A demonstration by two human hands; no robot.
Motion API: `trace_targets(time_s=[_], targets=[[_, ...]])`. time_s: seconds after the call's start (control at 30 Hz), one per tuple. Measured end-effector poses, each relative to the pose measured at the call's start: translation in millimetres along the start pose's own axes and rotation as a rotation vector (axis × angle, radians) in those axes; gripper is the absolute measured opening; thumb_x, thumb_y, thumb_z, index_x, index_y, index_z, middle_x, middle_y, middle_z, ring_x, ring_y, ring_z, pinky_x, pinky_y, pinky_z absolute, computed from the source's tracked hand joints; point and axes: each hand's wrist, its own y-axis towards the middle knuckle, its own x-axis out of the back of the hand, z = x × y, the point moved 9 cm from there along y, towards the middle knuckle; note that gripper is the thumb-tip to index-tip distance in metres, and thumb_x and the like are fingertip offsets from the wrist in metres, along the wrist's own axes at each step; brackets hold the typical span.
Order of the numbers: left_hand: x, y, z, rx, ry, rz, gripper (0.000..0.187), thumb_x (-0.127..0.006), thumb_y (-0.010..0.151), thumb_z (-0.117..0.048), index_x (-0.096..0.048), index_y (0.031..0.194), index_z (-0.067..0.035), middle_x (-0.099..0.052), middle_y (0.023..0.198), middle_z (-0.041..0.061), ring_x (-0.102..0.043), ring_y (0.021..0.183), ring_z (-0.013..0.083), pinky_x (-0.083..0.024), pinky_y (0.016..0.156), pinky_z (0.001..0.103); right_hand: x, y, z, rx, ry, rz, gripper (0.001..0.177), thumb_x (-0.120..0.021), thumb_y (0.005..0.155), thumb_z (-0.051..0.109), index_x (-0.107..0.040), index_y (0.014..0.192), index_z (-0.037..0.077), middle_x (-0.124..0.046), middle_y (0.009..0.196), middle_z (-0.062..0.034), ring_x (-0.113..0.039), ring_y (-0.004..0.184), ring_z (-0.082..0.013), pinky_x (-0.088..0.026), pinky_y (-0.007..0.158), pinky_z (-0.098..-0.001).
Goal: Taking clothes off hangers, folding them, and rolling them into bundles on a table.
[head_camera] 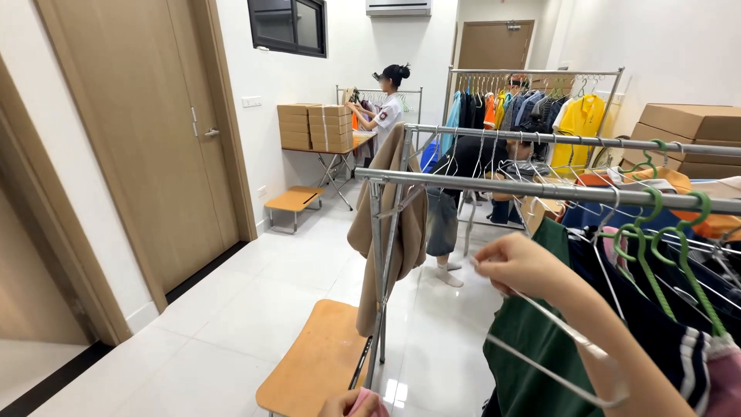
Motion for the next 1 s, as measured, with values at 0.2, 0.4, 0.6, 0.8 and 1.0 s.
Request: trace_targets(time_s=[0.2, 0.4, 0.6, 0.8, 1.0], targets=[[-13, 69, -17, -0.123, -0.321, 0.039, 0.015, -0.085, 0.086, -0.009, -0.092, 0.088, 0.004, -0.085, 0.076, 0.01, -0.077, 0.08, 0.016, -0.057, 0.079, 0.022, 8, 63, 19, 0.147, 0.015, -0.432, 0.043, -0.06, 0.09, 0.018, -0.076, 0.129, 0.01, -0.063, 0.051, -0.0009, -0.06, 0.049, -0.0165, -0.048, 0.056, -0.0351], [3, 88, -41, -0.135, -0.531, -0.02, 0.028, -0.078, 0.078, 0.002, -0.091, 0.102, 0.01, -0.088, 0.089, 0.022, -0.081, 0.09, 0.0279, -0.06, 0.086, 0.031, -23, 102, 13, 0.11, 0.019, -0.46, 0.043, -0.056, 0.093, 0.022, -0.075, 0.131, 0.015, -0.059, 0.05, -0.0012, -0.052, 0.051, -0.0191, -0.046, 0.062, -0.0388], [18, 71, -42, -0.098, -0.434, 0.111, 0.049, -0.079, 0.084, -0.014, -0.078, 0.13, -0.001, -0.088, 0.117, 0.013, -0.079, 0.11, 0.0189, -0.062, 0.096, 0.029, -50, 99, -13, 0.187, -0.016, -0.533, 0.046, -0.069, 0.096, 0.026, -0.07, 0.141, 0.015, -0.075, 0.076, -0.0069, -0.065, 0.064, -0.0207, -0.052, 0.068, -0.0395], [6, 61, -34, -0.264, -0.456, 0.263, 0.035, -0.073, 0.09, -0.011, -0.075, 0.124, -0.004, -0.083, 0.117, 0.01, -0.076, 0.112, 0.0158, -0.059, 0.101, 0.029, -87, -57, 11, 0.603, -0.08, -0.923, 0.022, -0.073, 0.092, 0.002, -0.074, 0.114, 0.0, -0.068, 0.108, -0.0154, -0.064, 0.102, -0.0294, -0.05, 0.098, -0.0392], [-21, 17, -15, -0.003, -0.494, 0.522, 0.033, -0.074, 0.093, -0.015, -0.074, 0.125, -0.008, -0.08, 0.112, 0.006, -0.071, 0.106, 0.013, -0.055, 0.096, 0.026, -251, -73, -105, -0.035, 0.549, -0.461, 0.02, -0.084, 0.08, 0.018, -0.091, 0.095, 0.009, -0.091, 0.086, -0.0031, -0.083, 0.075, -0.0129, -0.066, 0.073, -0.026]])
